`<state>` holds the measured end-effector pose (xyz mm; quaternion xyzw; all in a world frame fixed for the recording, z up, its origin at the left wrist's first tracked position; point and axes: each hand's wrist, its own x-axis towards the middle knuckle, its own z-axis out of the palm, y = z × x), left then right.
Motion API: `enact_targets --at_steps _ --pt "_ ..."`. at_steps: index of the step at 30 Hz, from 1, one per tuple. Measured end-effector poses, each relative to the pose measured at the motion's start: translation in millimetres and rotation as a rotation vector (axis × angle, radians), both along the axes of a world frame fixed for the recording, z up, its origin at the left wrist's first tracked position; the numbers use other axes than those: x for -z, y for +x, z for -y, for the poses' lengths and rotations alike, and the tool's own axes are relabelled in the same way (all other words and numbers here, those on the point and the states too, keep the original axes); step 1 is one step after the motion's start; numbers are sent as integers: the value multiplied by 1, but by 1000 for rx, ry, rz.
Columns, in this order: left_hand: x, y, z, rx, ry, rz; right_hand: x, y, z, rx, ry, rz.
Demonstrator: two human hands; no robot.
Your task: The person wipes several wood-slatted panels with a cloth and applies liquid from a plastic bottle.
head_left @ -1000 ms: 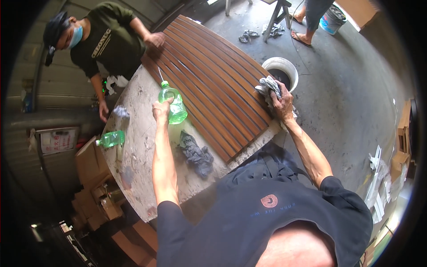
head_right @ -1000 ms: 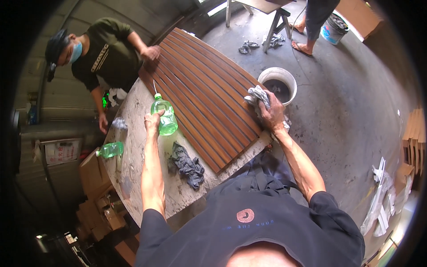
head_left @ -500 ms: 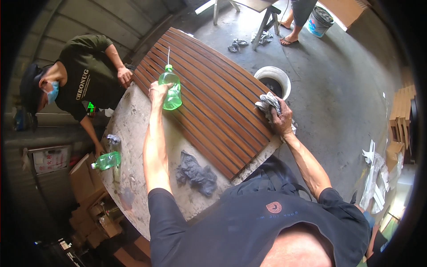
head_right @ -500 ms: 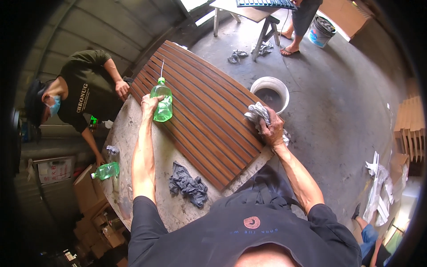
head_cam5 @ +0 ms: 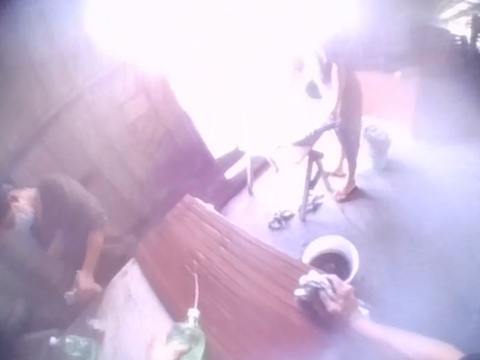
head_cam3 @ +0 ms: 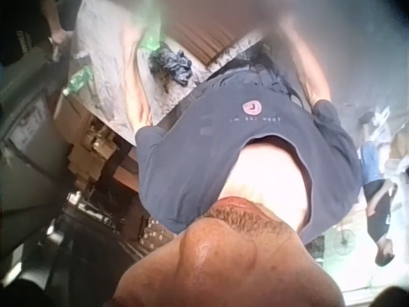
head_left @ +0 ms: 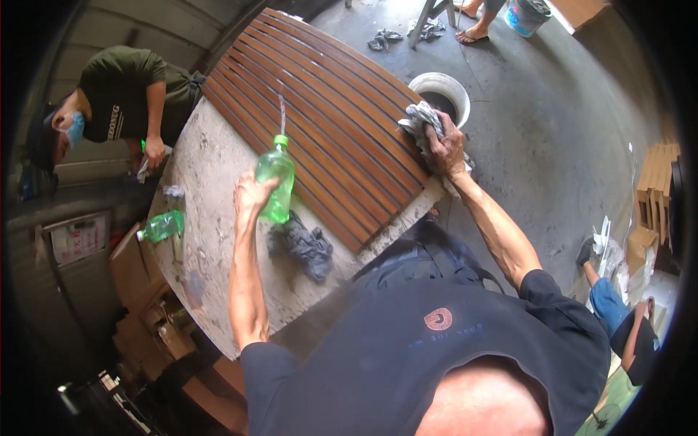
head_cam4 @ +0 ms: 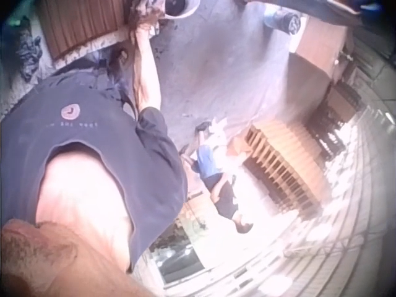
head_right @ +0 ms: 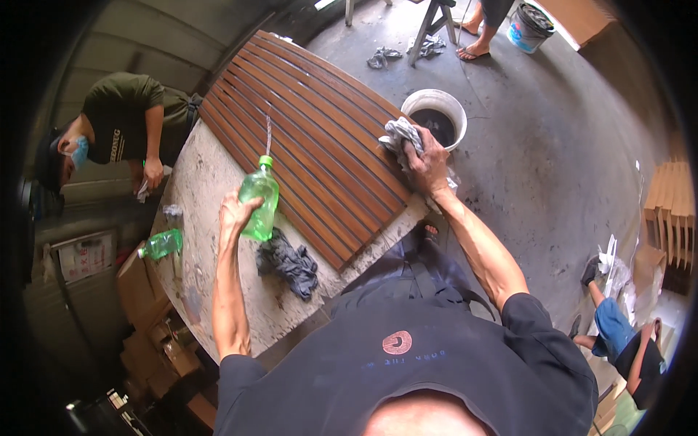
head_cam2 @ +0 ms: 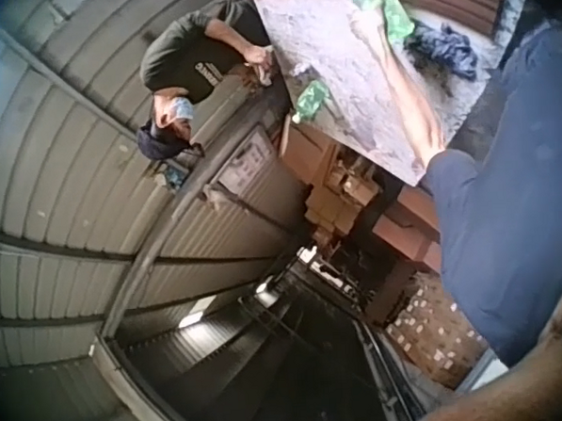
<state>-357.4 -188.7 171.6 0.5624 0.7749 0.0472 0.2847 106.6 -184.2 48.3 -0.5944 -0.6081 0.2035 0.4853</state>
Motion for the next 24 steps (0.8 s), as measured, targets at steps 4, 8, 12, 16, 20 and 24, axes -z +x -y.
enact_targets --at_steps 4,8,12,16,20,24 --pt "-16 31 84 109 -187 -58 -6 27 8 8 -233 -338" --pt "-40 88 140 232 -292 -3 19 70 37 135 -238 -454" --pt "-23 154 139 358 -204 8 26 98 76 187 -323 -500" --pt "-9 190 93 241 -18 23 4 109 112 172 -303 -466" --pt "-18 198 58 29 78 -9 4 131 134 195 -307 -474" --pt "-28 199 69 195 77 7 9 150 151 215 -339 -514"
